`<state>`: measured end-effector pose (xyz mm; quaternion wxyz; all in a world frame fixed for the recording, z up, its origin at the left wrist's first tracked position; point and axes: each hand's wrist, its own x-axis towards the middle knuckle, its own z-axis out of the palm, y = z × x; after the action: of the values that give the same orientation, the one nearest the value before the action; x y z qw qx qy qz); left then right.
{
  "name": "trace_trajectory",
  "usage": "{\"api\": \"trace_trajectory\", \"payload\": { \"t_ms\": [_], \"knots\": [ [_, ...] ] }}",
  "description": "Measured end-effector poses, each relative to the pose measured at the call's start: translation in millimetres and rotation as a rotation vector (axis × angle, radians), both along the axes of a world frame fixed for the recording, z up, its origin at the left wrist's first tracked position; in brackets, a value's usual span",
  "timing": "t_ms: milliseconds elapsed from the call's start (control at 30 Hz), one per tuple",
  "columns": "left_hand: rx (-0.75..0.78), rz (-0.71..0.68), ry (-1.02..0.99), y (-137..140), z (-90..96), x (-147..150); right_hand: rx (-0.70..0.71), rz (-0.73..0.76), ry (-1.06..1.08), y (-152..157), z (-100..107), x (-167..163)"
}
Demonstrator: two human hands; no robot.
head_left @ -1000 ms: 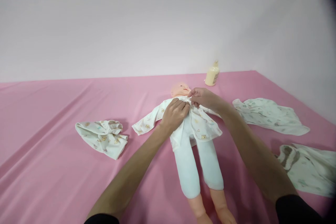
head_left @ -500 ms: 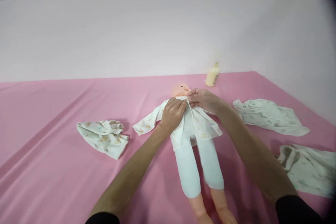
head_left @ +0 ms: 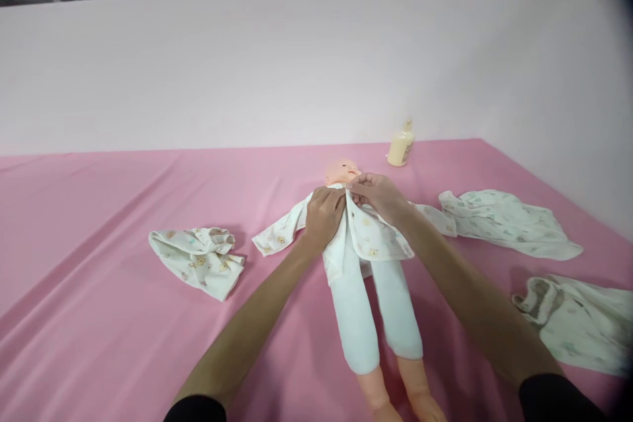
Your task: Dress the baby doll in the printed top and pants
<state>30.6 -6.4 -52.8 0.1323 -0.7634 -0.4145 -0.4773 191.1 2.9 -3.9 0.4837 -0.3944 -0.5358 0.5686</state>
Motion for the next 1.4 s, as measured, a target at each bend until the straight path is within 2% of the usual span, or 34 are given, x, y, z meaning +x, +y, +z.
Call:
{"api": "trace_trajectory", "payload": {
  "t_ms": [200, 333, 500, 633, 867, 1000, 1100, 1233, 1400],
  "knots": [
    [-0.091, 0.015, -0.104, 0.9, -2.3, 0.7, 0.074, -0.147, -0.101, -4.4, -5.3, -13.6],
    [-0.225, 0.027, -0.161, -4.2, 4.9, 2.3, 0.153, -0.111, -0.141, -4.5, -8.1, -13.1],
    [-0.458, -0.03, -0.339, -8.8, 18.9, 4.3, 0.295, -0.102, -0.296, 1.9, -11.1, -6.1],
    [-0.52, -0.103, -0.392, -8.2, 27.7, 3.4, 0.403, -0.103, -0.392, 4.7, -9.2, 1.1],
    [-0.671, -0.28, -0.473, -6.5, 33.7, -1.5, 0.338, 0.092, -0.477, -1.4, 3.2, 14.8],
    [-0.842, -0.362, -0.547, -5.2, 39.4, -6.1, 0.374, 0.072, -0.536, -0.4, 1.7, 13.4],
    [-0.949, -0.355, -0.627, -3.6, 42.8, -8.8, 0.513, 0.0, -0.649, 0.2, -0.9, 9.4],
    [-0.976, -0.315, -0.673, -2.6, 42.6, -9.3, 0.714, -0.066, -0.807, 0.2, -3.6, 6.1],
    [-0.969, -0.32, -0.633, -0.5, 39.6, -9.6, 0.737, -0.063, -0.845, 3.7, -4.8, 8.3]
  ]
}}
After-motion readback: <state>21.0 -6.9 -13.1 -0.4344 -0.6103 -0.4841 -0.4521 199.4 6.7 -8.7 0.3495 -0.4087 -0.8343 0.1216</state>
